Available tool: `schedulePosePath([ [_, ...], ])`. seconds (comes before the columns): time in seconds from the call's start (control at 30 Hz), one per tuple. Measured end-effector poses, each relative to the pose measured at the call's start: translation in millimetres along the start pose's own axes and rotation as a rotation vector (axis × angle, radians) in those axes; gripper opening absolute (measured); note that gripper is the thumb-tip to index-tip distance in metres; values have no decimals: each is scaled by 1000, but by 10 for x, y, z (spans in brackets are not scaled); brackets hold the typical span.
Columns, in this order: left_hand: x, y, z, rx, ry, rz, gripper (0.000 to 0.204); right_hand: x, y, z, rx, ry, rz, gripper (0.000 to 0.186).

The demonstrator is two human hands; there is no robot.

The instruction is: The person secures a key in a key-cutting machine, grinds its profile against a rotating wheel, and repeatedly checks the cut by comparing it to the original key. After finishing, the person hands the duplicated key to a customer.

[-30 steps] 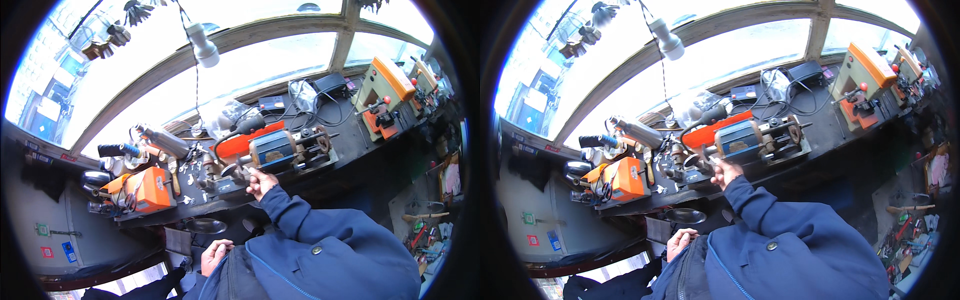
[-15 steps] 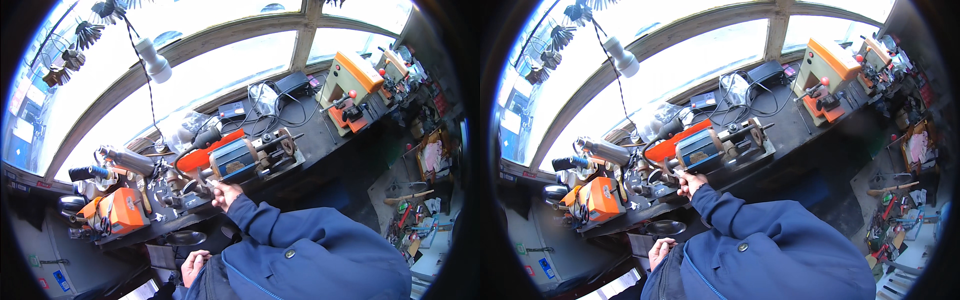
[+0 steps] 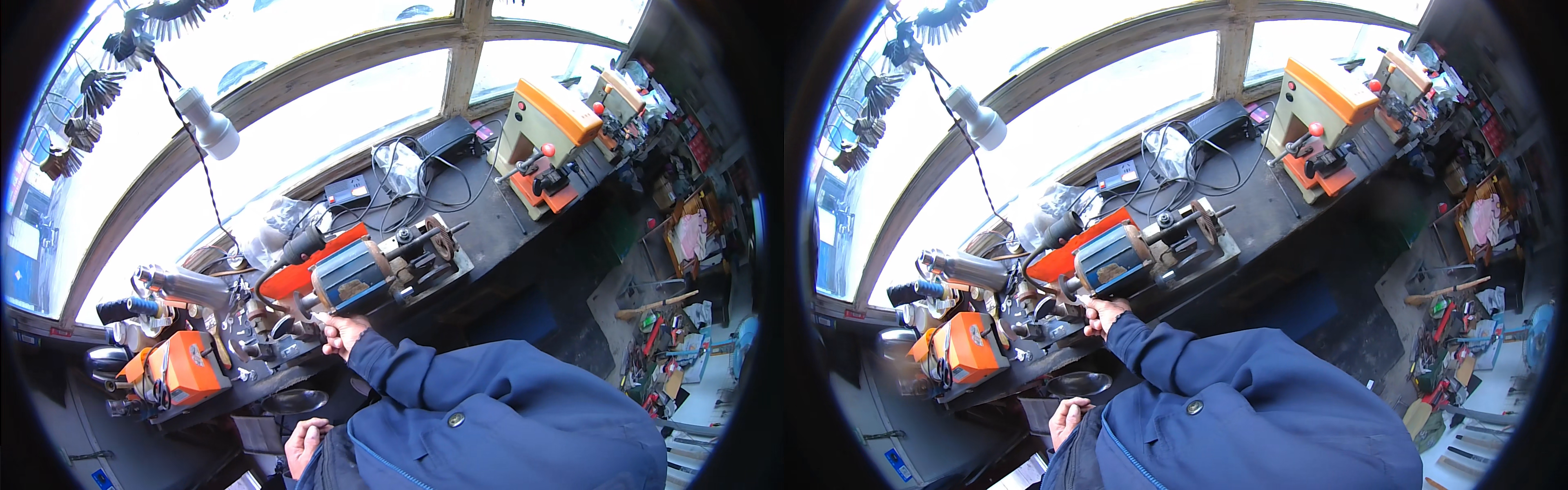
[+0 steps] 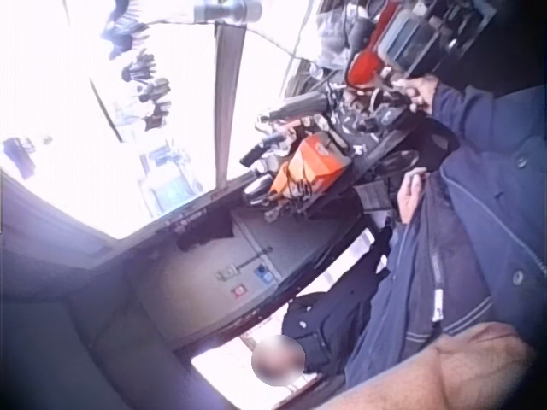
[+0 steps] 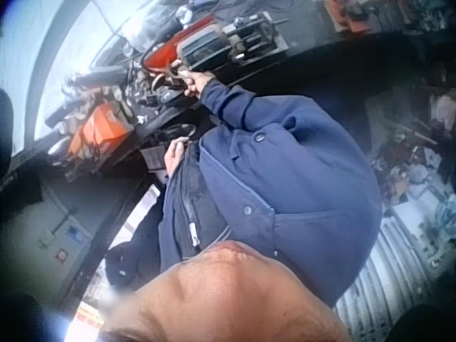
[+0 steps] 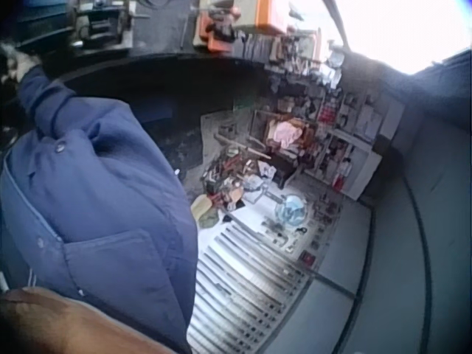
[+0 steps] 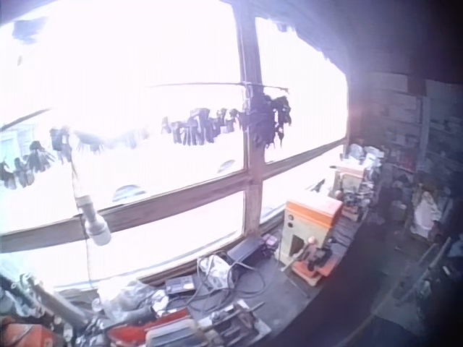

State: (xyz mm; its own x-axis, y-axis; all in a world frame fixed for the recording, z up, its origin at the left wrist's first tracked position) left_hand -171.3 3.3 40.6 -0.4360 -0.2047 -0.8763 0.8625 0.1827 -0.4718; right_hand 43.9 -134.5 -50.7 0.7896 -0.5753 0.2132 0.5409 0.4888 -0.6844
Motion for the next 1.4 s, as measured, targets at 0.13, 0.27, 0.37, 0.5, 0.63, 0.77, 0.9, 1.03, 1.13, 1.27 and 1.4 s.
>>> schedulePosePath([
  [0.13, -52, 22, 39, -4, 14, -7, 25, 3, 8, 11, 2, 7, 9, 16],
  [0.27, -84, 15, 91, -23, 31, -11, 25, -9, 35, -3, 15, 21, 29, 17],
  [0.37, -59, 18, 109, -17, 37, 10, 25, -19, 52, -15, -9, -21, 25, 16],
  [0.5, 20, 34, 111, -2, -8, 10, 26, -15, 36, -5, 20, 8, 12, 20],
  [0.63, 16, 98, 173, -4, 118, 81, 25, 3, -100, -15, 51, -9, -11, 16],
  [0.77, -42, 163, 290, -47, 148, 70, 33, -81, -423, -86, 268, -100, 11, 22],
  [0.9, 4, 348, 341, -47, -138, 97, 40, -291, -769, -107, 447, -457, 93, 30],
  [1.03, 79, 377, 220, -58, -333, 113, 37, -476, -849, 36, 368, -516, 240, 33],
  [1.13, 170, 321, 1, -137, -434, 147, 31, -675, -766, 181, 385, -582, 257, 31],
  [1.27, 347, 136, -461, -338, -581, 173, 24, -1128, -513, 392, 278, -1119, 72, 40],
  [1.4, 515, -137, -1064, -368, -751, 143, 26, -1544, -211, 680, 478, -1913, -758, 57],
])
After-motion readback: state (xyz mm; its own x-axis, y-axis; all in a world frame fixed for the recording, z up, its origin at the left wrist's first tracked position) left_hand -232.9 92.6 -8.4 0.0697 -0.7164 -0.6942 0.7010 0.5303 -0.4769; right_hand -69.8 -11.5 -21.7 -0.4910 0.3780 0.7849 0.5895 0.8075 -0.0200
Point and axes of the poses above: each hand's wrist, its own y-axis towards the middle knuckle, its own z-axis out of the palm, x = y × z, the point moved 1 cm from there along y, towards the middle knuckle, and after that the axes turned 1 degree about z, right-handed, at the moved point
